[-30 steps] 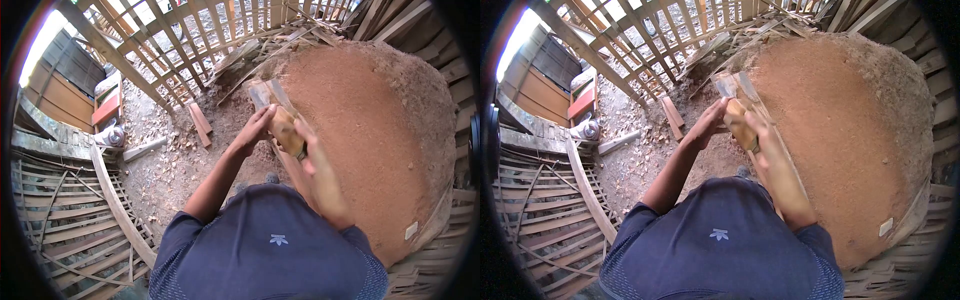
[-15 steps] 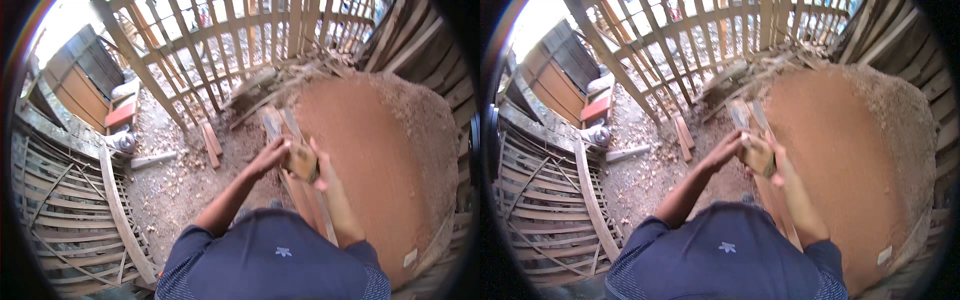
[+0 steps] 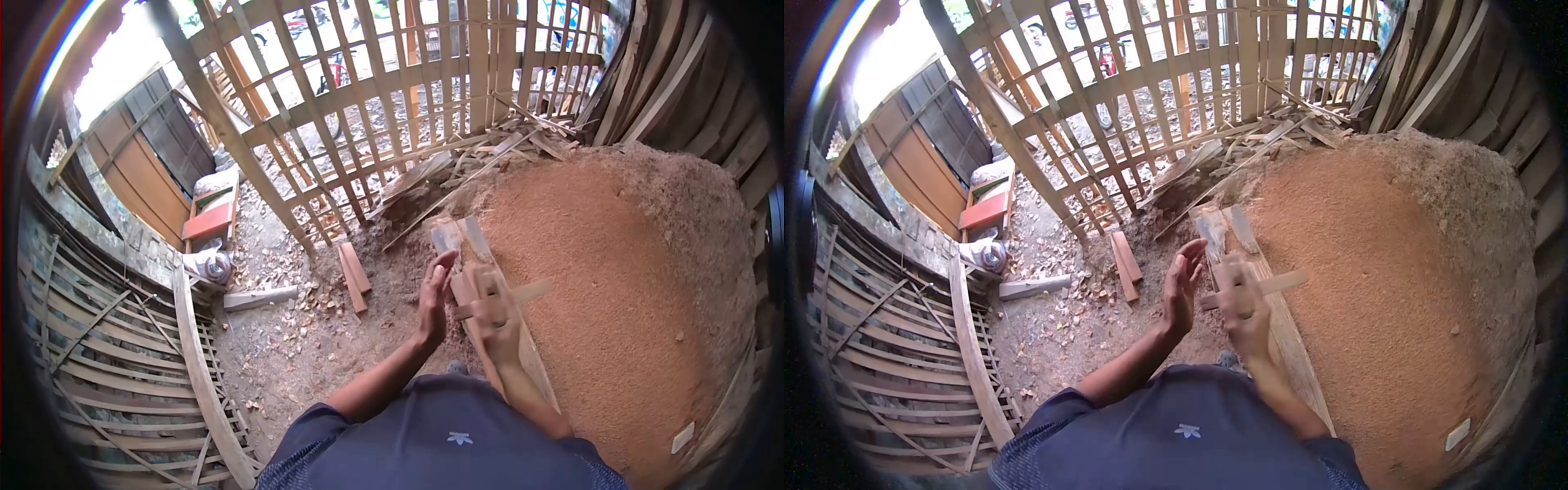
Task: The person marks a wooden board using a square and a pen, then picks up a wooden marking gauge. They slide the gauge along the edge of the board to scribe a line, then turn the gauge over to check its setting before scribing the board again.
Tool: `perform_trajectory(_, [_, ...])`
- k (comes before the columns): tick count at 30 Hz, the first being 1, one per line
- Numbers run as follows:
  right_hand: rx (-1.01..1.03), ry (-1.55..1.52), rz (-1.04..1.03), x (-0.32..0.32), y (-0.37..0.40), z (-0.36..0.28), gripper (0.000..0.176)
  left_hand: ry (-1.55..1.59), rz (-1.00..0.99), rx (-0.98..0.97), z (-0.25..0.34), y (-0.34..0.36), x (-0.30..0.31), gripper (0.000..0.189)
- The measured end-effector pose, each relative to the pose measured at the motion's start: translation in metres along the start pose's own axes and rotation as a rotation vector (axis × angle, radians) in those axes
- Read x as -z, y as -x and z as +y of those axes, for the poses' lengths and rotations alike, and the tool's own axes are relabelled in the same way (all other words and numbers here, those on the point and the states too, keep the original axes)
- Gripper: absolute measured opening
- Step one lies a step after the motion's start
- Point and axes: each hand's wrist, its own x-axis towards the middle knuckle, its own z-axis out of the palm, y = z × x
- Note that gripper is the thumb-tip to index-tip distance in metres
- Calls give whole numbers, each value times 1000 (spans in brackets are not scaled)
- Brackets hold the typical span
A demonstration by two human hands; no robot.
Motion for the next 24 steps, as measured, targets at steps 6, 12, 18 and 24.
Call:
perform_trajectory(6, [61, 4, 44, -8, 10, 0, 60, -26, -47, -123, 14, 15, -9, 63])
perform_trajectory(12, [162, 95, 36, -14, 18, 15, 60, -97, -84, 64, 15, 27, -18, 61])
perform_trajectory(18, [209, 138, 6, -12, 17, 26, 62, -144, -59, 71, 11, 22, -31, 58])
perform_trajectory(24, [196, 52, -21, -9, 9, 33, 64, -228, -10, 138, -8, 10, -27, 32])
